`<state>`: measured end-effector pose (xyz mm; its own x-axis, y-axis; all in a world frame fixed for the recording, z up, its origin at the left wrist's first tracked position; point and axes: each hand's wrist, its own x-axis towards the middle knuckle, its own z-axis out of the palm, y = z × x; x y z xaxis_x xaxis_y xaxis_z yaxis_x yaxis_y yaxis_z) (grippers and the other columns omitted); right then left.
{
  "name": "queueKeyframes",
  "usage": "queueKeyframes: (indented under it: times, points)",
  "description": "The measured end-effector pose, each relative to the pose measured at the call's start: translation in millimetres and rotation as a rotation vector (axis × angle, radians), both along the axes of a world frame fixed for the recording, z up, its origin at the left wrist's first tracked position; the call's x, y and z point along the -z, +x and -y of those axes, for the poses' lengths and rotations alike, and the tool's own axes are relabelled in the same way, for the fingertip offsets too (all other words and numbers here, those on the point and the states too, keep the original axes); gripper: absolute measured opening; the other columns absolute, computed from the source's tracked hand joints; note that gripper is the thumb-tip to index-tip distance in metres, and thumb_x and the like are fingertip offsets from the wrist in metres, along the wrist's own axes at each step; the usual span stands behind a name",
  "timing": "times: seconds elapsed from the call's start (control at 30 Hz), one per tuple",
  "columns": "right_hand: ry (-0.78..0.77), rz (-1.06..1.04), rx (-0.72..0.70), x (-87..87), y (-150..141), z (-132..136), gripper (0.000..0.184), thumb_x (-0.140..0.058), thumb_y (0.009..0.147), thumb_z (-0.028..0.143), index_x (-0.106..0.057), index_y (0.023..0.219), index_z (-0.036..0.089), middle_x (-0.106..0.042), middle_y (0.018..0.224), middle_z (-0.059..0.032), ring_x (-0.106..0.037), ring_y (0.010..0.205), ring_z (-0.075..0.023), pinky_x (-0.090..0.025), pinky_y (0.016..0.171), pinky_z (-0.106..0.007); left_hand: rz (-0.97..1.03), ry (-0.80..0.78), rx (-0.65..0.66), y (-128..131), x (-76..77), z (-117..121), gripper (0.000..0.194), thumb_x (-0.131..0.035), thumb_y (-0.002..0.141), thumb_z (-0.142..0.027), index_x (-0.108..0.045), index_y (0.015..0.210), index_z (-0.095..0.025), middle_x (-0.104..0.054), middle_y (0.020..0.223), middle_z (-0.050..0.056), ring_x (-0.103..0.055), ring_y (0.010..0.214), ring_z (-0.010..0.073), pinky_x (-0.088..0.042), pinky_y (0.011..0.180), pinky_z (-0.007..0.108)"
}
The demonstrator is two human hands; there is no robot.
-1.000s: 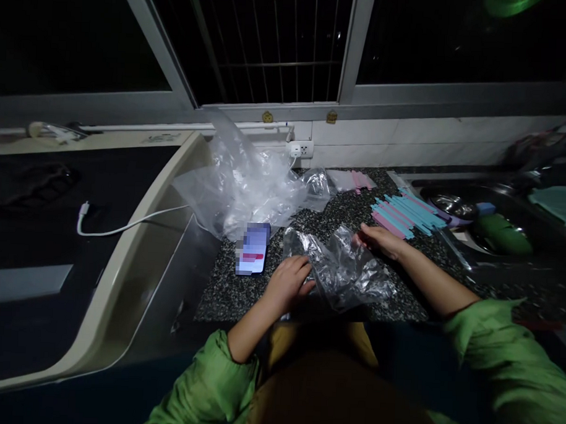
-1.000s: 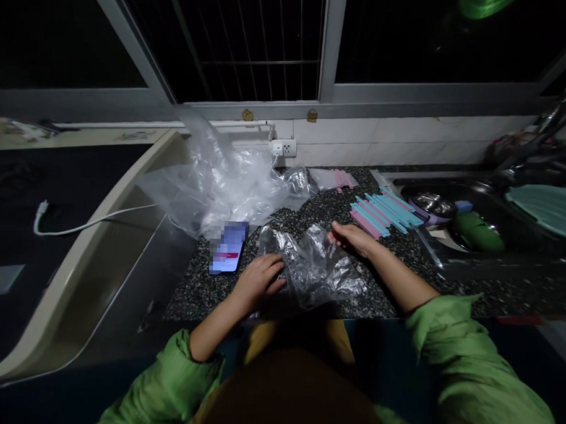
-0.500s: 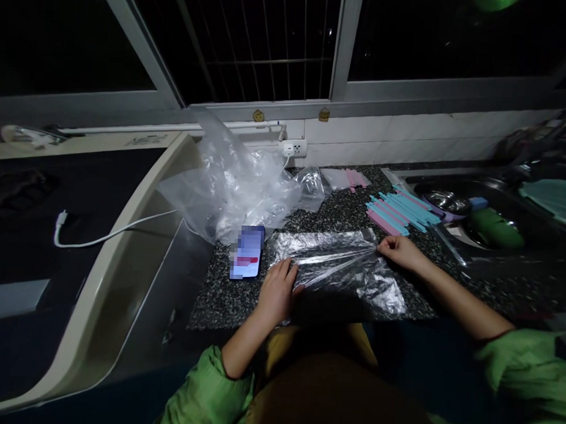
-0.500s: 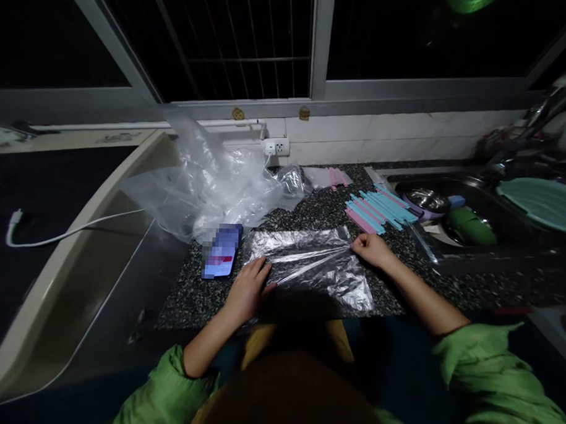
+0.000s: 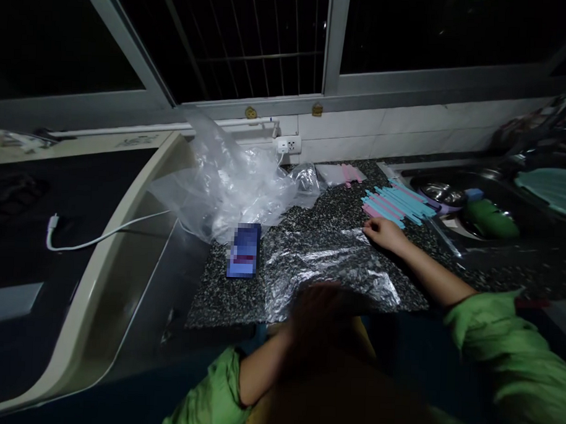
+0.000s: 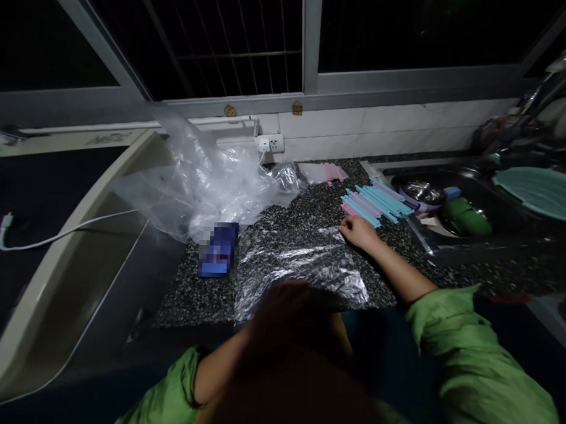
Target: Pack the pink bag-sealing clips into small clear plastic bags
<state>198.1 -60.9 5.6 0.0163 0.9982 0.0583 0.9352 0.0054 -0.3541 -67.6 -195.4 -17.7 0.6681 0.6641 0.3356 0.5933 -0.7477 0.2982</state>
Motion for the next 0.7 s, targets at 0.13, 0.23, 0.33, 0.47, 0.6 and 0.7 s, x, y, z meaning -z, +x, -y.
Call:
queueKeyframes:
  times: [0.13, 0.23, 0.33, 0.47, 0.6, 0.7]
  points:
    - [0.011, 0.109, -0.067, -1.7, -11, -9, 0.014, -0.054, 0.072, 0.029, -0.062, 0.077, 0.019, -0.065, 0.082, -0.0057, -0.057, 0.073, -0.0170, -0.037, 0.059, -0.023, -0.124, 0.063, 0.016, 24, 16.3, 8, 0.045, -0.045, 0.084, -0.032, -0.044, 0.126, -0.014, -0.049, 0.129, 0.013, -0.047, 0.115, 0.0245, -0.039, 0.096, 0.040]
    - [-0.031, 0.131, -0.069, -1.1, -8, -1, 0.015, -0.047, 0.076, 0.026, -0.059, 0.071, 0.019, -0.064, 0.070, -0.0036, -0.054, 0.063, -0.0151, -0.033, 0.054, -0.023, -0.166, 0.100, 0.024, 23, 27.2, 7, 0.039, -0.042, 0.086, -0.027, -0.047, 0.123, -0.016, -0.052, 0.127, 0.011, -0.047, 0.116, 0.0222, -0.037, 0.097, 0.037]
    - [-0.068, 0.145, -0.033, 0.3, 1, 14, 0.017, -0.044, 0.077, 0.027, -0.057, 0.069, 0.019, -0.062, 0.065, -0.0036, -0.052, 0.058, -0.0151, -0.030, 0.051, -0.024, -0.120, 0.108, 0.063, 8, 23.5, -5, 0.037, -0.045, 0.084, -0.035, -0.053, 0.116, -0.018, -0.058, 0.119, 0.010, -0.052, 0.109, 0.0213, -0.039, 0.095, 0.037]
    - [-0.026, 0.151, -0.049, 4.7, 12, 35, 0.017, -0.044, 0.077, 0.030, -0.053, 0.066, 0.020, -0.062, 0.067, -0.0047, -0.055, 0.062, -0.0168, -0.032, 0.053, -0.025, -0.086, 0.079, -0.347, -33, -1.9, -44, 0.046, -0.048, 0.080, -0.047, -0.056, 0.112, -0.015, -0.057, 0.117, 0.015, -0.052, 0.107, 0.0282, -0.037, 0.096, 0.047]
    - [0.039, 0.144, -0.089, 10.8, 14, 49, 0.019, -0.041, 0.076, 0.029, -0.049, 0.061, 0.021, -0.062, 0.069, -0.0048, -0.055, 0.065, -0.0173, -0.036, 0.057, -0.025, -0.120, 0.033, -0.772, -71, -18.1, -86, 0.053, -0.046, 0.081, -0.046, -0.049, 0.121, -0.011, -0.048, 0.127, 0.022, -0.046, 0.115, 0.0349, -0.027, 0.099, 0.059]
    - [0.057, 0.150, -0.089, 13.7, 13, 55, 0.020, -0.041, 0.076, 0.030, -0.048, 0.060, 0.022, -0.063, 0.070, -0.0044, -0.056, 0.068, -0.0175, -0.036, 0.058, -0.025, -0.106, 0.013, -0.683, -74, -16.9, -85, 0.052, -0.044, 0.083, -0.044, -0.046, 0.124, -0.011, -0.049, 0.126, 0.022, -0.044, 0.118, 0.0326, -0.023, 0.101, 0.060]
